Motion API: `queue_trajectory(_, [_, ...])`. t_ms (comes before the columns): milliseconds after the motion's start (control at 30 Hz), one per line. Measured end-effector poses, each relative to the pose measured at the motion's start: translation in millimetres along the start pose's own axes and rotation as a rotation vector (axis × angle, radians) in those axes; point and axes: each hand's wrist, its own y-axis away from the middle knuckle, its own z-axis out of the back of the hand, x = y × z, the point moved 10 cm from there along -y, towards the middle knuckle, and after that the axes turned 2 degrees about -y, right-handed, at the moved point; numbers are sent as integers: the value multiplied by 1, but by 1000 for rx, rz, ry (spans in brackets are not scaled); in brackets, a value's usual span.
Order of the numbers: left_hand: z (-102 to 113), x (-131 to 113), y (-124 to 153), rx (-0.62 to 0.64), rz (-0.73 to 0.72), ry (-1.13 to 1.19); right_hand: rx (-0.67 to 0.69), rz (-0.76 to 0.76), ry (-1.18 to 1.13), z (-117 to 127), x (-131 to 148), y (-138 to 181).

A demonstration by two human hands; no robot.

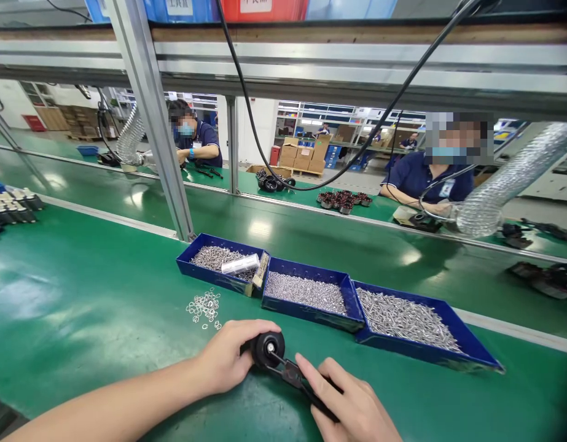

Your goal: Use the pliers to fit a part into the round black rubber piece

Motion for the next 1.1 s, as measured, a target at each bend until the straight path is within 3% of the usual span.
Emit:
queue_trajectory(667, [2,6,-1,-20,54,40,-43,23,61,3,5,-3])
queue_trajectory(1100, [5,4,-3,-53,76,58,11,-26,113,-11,3,3])
